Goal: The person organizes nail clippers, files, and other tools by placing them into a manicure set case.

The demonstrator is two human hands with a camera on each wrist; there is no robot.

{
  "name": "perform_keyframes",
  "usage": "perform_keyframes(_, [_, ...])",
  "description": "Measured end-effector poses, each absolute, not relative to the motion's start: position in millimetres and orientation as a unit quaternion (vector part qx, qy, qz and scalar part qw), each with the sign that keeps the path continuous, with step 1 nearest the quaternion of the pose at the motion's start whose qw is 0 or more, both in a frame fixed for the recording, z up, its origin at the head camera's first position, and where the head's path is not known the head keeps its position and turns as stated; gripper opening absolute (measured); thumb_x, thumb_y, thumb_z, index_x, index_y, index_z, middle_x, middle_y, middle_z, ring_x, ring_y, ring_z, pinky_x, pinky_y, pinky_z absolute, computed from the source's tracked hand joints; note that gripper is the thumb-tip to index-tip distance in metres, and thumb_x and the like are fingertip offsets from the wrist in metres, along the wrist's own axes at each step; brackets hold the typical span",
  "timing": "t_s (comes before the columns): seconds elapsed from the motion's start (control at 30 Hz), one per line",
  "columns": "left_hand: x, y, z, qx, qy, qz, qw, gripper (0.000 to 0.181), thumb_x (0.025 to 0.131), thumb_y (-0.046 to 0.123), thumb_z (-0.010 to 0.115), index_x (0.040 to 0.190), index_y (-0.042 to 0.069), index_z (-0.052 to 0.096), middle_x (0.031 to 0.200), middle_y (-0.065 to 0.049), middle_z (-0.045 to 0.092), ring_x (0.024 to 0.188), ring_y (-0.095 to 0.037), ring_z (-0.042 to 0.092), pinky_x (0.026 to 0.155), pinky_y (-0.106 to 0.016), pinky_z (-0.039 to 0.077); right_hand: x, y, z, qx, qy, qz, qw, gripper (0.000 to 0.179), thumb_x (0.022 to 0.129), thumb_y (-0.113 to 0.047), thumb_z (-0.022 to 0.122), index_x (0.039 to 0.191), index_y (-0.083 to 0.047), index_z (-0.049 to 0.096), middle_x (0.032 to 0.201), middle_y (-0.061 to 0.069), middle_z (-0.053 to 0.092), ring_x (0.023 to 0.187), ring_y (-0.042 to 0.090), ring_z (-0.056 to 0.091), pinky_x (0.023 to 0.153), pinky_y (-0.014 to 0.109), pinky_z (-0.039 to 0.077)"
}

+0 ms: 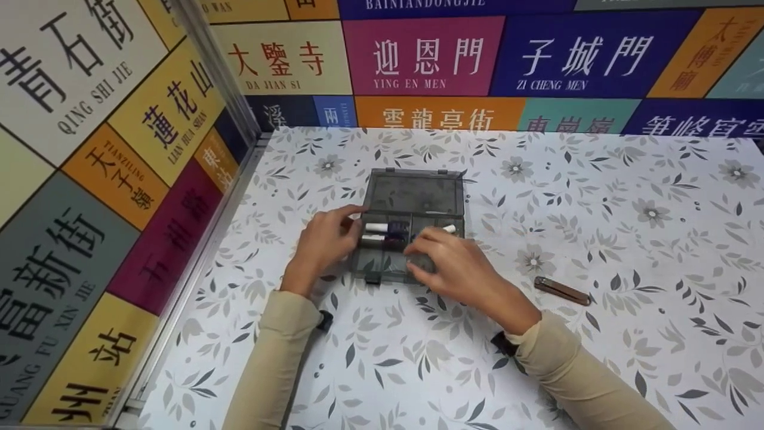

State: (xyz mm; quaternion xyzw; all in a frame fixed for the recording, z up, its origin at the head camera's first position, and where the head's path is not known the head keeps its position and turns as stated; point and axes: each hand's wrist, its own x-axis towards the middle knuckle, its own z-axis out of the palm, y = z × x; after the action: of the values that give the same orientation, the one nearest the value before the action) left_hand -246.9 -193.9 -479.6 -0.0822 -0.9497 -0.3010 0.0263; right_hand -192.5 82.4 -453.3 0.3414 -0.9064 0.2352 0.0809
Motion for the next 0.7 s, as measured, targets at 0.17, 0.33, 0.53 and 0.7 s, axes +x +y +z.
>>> perform_keyframes(0.17, [-247, -192, -479, -0.078, -0.953, -0.291, 0.028, 0.038, 0.107, 0.032, 0.06, 0.143, 0.035, 0.071, 0.112, 0.0, 0.083, 0.082, -0.013, 0.074, 0.071, -0.04, 0.058, -192, 71, -458, 0.341, -0.908, 0.23, 0.079, 0.018, 0.096, -0.028, 0.083, 0.111, -0.02, 0.081, 0.112, -0.004, 0.074, 0.095, 0.017, 0.073, 0.078, 0.039, 0.062])
perform_keyframes(0.33, [-248, -192, -480, -0.08, -0.953, -0.291, 0.028, 0.038, 0.106, 0.032, 0.06, 0.142, 0.035, 0.072, 0.11, 0.0, 0.083, 0.081, -0.014, 0.074, 0.072, -0.041, 0.058, -193, 66, -463, 0.342, -0.909, 0.225, 0.077, 0.019, 0.096, -0.03, 0.083, 0.112, -0.021, 0.082, 0.112, -0.004, 0.075, 0.096, 0.018, 0.075, 0.078, 0.038, 0.062])
perform_keyframes(0.53, [-249, -193, -480, -0.083, -0.952, -0.293, 0.032, 0.038, 0.106, 0.031, 0.061, 0.142, 0.033, 0.072, 0.11, 0.0, 0.083, 0.085, -0.015, 0.074, 0.076, -0.043, 0.059, -193, 66, -463, 0.334, -0.909, 0.24, 0.064, 0.02, 0.095, -0.028, 0.084, 0.113, -0.02, 0.082, 0.114, -0.004, 0.075, 0.098, 0.019, 0.074, 0.081, 0.04, 0.062])
perform_keyframes(0.7, [-249, -193, -480, -0.083, -0.951, -0.296, 0.03, 0.038, 0.106, 0.031, 0.062, 0.143, 0.032, 0.072, 0.111, -0.001, 0.083, 0.086, -0.016, 0.074, 0.078, -0.044, 0.059, -194, 68, -462, 0.328, -0.912, 0.242, 0.054, 0.022, 0.095, -0.03, 0.084, 0.115, -0.021, 0.082, 0.116, -0.003, 0.075, 0.101, 0.02, 0.073, 0.085, 0.042, 0.062])
